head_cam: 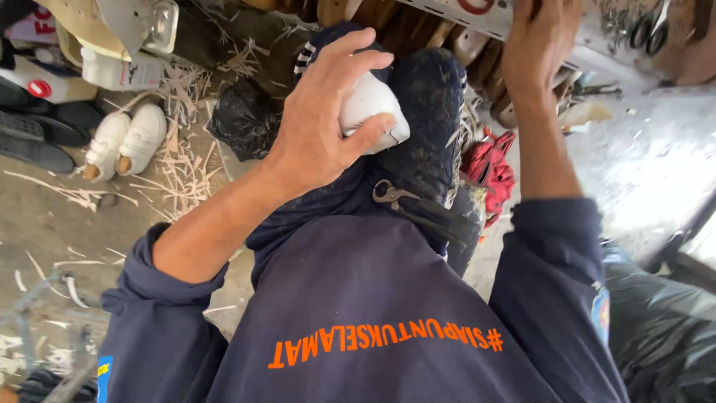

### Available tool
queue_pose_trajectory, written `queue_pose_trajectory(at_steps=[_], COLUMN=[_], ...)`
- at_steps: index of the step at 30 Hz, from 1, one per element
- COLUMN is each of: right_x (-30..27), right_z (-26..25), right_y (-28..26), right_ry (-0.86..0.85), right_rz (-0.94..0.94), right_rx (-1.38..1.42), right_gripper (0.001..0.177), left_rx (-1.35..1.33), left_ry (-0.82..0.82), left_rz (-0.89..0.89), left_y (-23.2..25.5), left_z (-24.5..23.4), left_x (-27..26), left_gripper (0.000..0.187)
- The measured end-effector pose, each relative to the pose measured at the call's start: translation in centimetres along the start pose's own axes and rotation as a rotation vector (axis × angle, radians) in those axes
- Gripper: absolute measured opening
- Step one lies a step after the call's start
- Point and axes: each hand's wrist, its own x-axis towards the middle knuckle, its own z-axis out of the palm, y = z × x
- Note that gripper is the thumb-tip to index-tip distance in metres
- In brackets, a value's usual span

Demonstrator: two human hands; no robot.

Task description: Lasting a leather shoe by pulling the upper over a last and hammering it into place

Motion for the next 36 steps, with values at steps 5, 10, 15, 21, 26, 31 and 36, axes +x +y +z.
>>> queue_pose_trajectory(at_steps=[5, 10, 15, 21, 26, 31, 36], right_x=[-1.9, -1.4, 1.1, 1.6, 1.1, 0.8, -0.8], right_z=[-10.9, -20.3, -19.9, -19.7, -18.0, -17.7, -17.3], right_y=[-10.8, -17.1, -19.1, -19.8, -18.2, -19.2, -18.7], right_ry=[-0.206, -0.541, -0.611, -0.641, -0.711, -0.844, -0.573], right_rz=[0.012, 0.03, -0.267, -0.226, -0.374, 0.034, 0.099], right_rx=[0.389, 0.391, 0.435, 0.353, 0.236, 0.255, 0.534], right_gripper=[0.032, 0.012, 0.026, 0.024, 0.025, 0.037, 0.027], left_rx=[0.037, 0.079, 0.045, 0.061, 0.047, 0.031, 0.013], left_ry=[-0.024, 0.014, -0.015, 0.004, -0.059, -0.025, -0.018], left_rz=[-0.054, 0.021, -0.075, -0.114, -0.129, -0.1, -0.121], left_y=[-0.3, -0.2, -0.2, -0.8, -0.8, -1.3, -1.1], left_z=[1.0, 2.0, 2.4, 1.9, 1.1, 0.9, 0.4], left_x=[0.6, 0.9, 0.3, 0.2, 0.5, -0.1, -0.3], left_gripper=[0.041, 0.048, 0.073, 0.081, 0.089, 0.087, 0.085])
